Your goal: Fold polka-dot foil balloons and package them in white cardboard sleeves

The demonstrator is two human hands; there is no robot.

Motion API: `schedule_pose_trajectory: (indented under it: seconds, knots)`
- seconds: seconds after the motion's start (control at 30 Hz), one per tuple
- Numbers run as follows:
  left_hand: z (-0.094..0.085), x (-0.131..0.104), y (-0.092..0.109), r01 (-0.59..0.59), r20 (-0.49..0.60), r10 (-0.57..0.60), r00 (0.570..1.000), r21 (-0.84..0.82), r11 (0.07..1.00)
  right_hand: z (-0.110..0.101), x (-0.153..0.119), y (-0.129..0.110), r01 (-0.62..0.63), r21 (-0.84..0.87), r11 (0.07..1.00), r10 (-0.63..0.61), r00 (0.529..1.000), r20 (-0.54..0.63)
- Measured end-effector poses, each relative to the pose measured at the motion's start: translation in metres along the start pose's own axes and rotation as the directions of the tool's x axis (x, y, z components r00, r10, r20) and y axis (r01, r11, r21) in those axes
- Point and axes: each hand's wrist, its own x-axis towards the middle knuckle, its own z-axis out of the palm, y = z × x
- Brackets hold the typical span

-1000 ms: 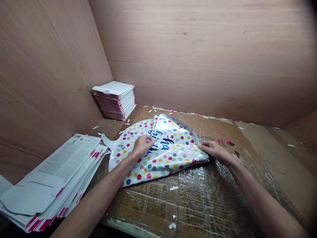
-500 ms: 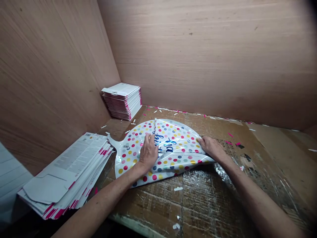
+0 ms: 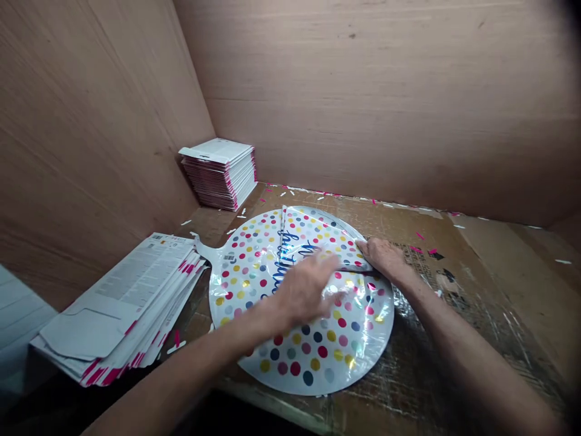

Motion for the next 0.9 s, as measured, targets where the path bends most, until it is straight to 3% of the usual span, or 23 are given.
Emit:
schedule_pose_trajectory:
  seconds: [0.1,0.17,0.2,0.23,0.3,0.33,0.37,0.4,0.47,0.53,0.67,0.8,0.9]
  knots:
    - [-0.015,0.061,-0.01,0.076,-0.128,-0.052,0.99,0.186,0.98,-0.002,-0.008,-0.003,-0.032,0.019,0.999,0.032,0.999,-0.005]
    - [-0.018,0.079,-0.026,0.143,-0.23,-0.034,0.973,0.475,0.868,-0.001,-0.022,-0.002,-0.022,0.032,0.999,0.025,0.995,-0.096]
    - [-0.017,0.082,-0.034,0.167,-0.26,-0.002,0.965,0.613,0.772,0.001,-0.03,-0.002,0.056,0.027,0.998,-0.05,0.981,-0.189]
    - [-0.016,0.082,-0.042,0.177,-0.27,0.035,0.962,0.719,0.672,0.003,-0.038,-0.002,0.194,-0.003,0.981,-0.187,0.94,-0.284]
    - [-0.013,0.08,-0.053,0.166,-0.252,0.077,0.965,0.808,0.566,0.008,-0.049,-0.005,0.526,-0.14,0.839,-0.537,0.757,-0.373]
    - [-0.013,0.078,-0.055,0.159,-0.244,0.081,0.966,0.813,0.56,0.011,-0.051,-0.008,0.648,-0.201,0.735,-0.673,0.659,-0.336]
    - [-0.013,0.077,-0.056,0.153,-0.241,0.083,0.967,0.81,0.567,0.014,-0.049,-0.011,0.715,-0.229,0.661,-0.749,0.609,-0.262]
    - [-0.013,0.077,-0.056,0.15,-0.241,0.083,0.967,0.799,0.582,0.016,-0.045,-0.014,0.735,-0.233,0.637,-0.771,0.607,-0.192]
    - [-0.016,0.077,-0.053,0.148,-0.247,0.077,0.966,0.771,0.62,0.02,-0.032,-0.017,0.696,-0.195,0.691,-0.722,0.677,-0.141]
    - [-0.018,0.077,-0.051,0.144,-0.245,0.068,0.967,0.749,0.647,0.024,-0.018,-0.01,0.624,-0.09,0.776,-0.628,0.754,-0.193]
    - [-0.018,0.077,-0.053,0.12,-0.218,0.071,0.973,0.749,0.651,0.026,-0.004,0.045,0.459,0.246,0.854,-0.386,0.875,-0.293]
    - [-0.019,0.08,-0.054,0.104,-0.168,0.044,0.985,0.771,0.628,0.009,-0.021,0.12,0.309,0.385,0.87,-0.185,0.928,-0.325]
    - [-0.021,0.08,-0.041,0.102,-0.15,0.028,0.988,0.783,0.613,-0.015,-0.056,0.14,0.148,0.443,0.884,-0.028,0.964,-0.266]
